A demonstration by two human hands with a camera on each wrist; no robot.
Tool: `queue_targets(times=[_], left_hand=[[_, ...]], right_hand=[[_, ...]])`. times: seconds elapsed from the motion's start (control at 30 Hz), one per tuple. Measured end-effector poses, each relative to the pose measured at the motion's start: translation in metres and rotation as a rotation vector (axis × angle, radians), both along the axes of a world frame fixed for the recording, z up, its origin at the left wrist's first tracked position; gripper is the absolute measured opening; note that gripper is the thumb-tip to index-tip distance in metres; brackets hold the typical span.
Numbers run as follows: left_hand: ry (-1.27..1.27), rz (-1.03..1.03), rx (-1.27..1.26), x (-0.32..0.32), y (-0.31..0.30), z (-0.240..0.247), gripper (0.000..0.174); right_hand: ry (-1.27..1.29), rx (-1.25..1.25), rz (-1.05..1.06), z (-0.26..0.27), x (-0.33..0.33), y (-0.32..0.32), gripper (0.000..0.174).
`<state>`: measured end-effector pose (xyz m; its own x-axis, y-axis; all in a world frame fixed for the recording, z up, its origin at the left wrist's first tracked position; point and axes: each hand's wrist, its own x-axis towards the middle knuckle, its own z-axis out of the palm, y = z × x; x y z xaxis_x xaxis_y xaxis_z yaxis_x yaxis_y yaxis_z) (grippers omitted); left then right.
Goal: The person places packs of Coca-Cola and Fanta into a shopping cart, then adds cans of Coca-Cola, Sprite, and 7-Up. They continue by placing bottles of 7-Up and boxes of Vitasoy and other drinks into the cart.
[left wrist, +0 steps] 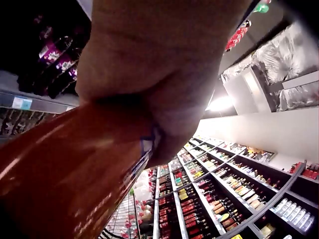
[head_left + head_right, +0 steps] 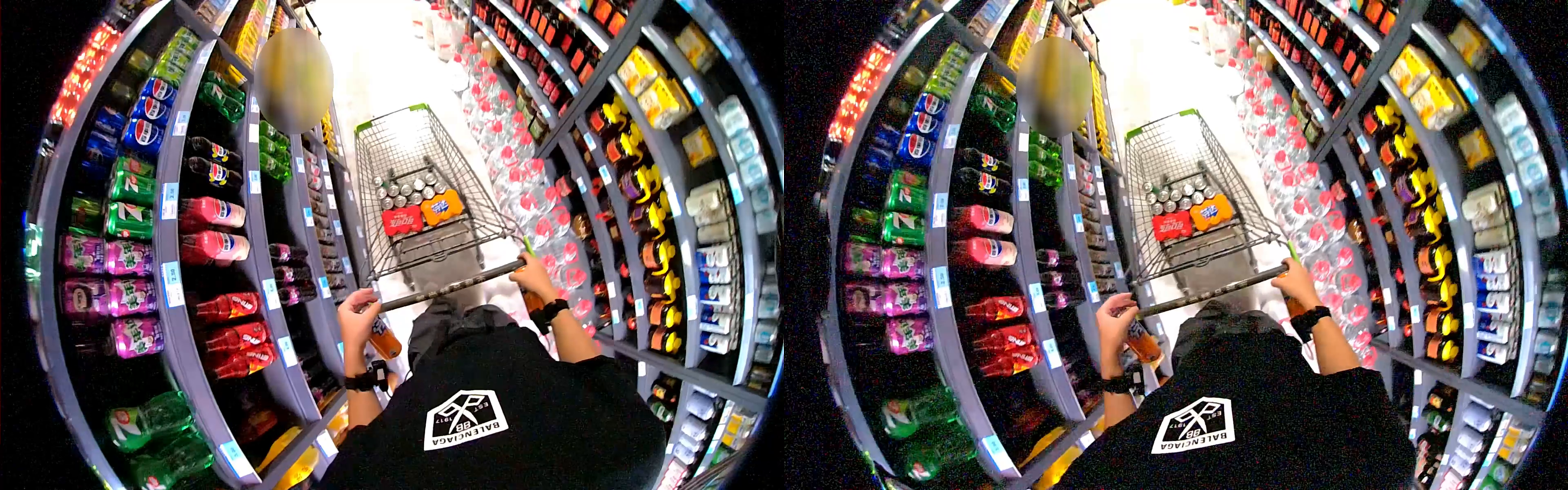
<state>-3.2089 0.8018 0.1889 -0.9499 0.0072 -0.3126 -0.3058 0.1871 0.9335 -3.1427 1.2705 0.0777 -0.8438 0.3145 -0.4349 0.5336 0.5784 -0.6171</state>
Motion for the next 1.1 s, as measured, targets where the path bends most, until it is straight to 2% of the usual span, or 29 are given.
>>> queue_targets(times=[0.07,0.13,0.2,0.27,0.33,0.4,0.43,0.47,0.57,0.6,0.63,0.67,0.73,0.77,0.8,0.9,0.97,1.0,1.07,1.1], left_hand=[[0.008,-0.032,-0.053,-0.021,0.009,-0.001,0.038],[0.029,-0.046,-0.062,-0.04,0.018,-0.011,0.039],[0.028,-0.045,-0.094,-0.05,0.028,-0.011,0.038],[0.026,-0.025,-0.06,-0.059,0.037,-0.019,0.038],[0.035,-0.038,-0.139,-0.064,0.047,-0.023,0.038],[0.049,-0.007,-0.139,-0.067,0.057,-0.019,0.038],[0.042,0.005,-0.17,-0.069,0.064,-0.013,0.038],[0.036,0.018,-0.203,-0.071,0.072,-0.009,0.038],[0.026,0.086,-0.255,-0.07,0.089,-0.013,0.039],[0.009,0.11,-0.285,-0.068,0.101,-0.01,0.04],[-0.048,0.146,-0.286,-0.068,0.116,0.006,0.041],[0.026,0.146,-0.328,-0.064,0.127,0.0,0.042],[0.013,0.228,-0.378,-0.055,0.159,0.001,0.044],[-0.009,0.251,-0.426,-0.052,0.175,0.003,0.044],[-0.07,0.297,-0.353,-0.05,0.195,0.019,0.044],[-0.103,0.43,-0.131,-0.039,0.232,0.006,0.041],[-0.096,0.464,-0.078,-0.037,0.25,0.015,0.041],[-0.077,0.475,-0.029,-0.037,0.258,0.017,0.042],[-0.084,0.538,0.046,-0.037,0.266,0.019,0.042],[-0.054,0.549,0.051,-0.039,0.268,0.022,0.042]], right_hand=[[-0.019,0.008,0.057,0.0,-0.021,0.001,0.068],[0.045,0.117,0.14,0.006,-0.038,-0.005,0.064],[-0.06,0.065,0.171,0.017,-0.058,-0.004,0.073],[-0.183,-0.022,0.242,0.035,-0.082,-0.002,0.078],[-0.229,-0.069,0.401,0.027,-0.104,0.006,0.086],[-0.444,-0.331,0.438,0.037,-0.129,0.014,0.089],[-0.33,-0.208,0.652,0.039,-0.141,0.009,0.092],[-0.477,-0.172,0.729,0.044,-0.154,0.012,0.095],[-0.522,-0.194,1.011,0.025,-0.182,0.014,0.107],[-0.7,-0.295,1.007,0.029,-0.191,0.015,0.116],[-0.706,-0.41,1.051,0.019,-0.194,0.016,0.117],[-0.713,-0.524,1.095,0.011,-0.198,0.017,0.119],[-0.687,-0.74,1.244,0.002,-0.21,0.02,0.117],[-0.717,-0.731,1.282,0.007,-0.217,0.018,0.12],[-0.706,-0.711,1.317,0.001,-0.218,0.017,0.119],[-0.76,-0.691,1.415,0.032,-0.237,0.016,0.122],[-0.67,-0.629,1.523,0.037,-0.25,0.019,0.108],[-0.687,-0.611,1.555,0.033,-0.26,0.023,0.108],[-0.264,-0.556,1.621,0.014,-0.282,0.029,0.077],[-0.213,-0.568,1.529,0.025,-0.297,0.033,0.051]])
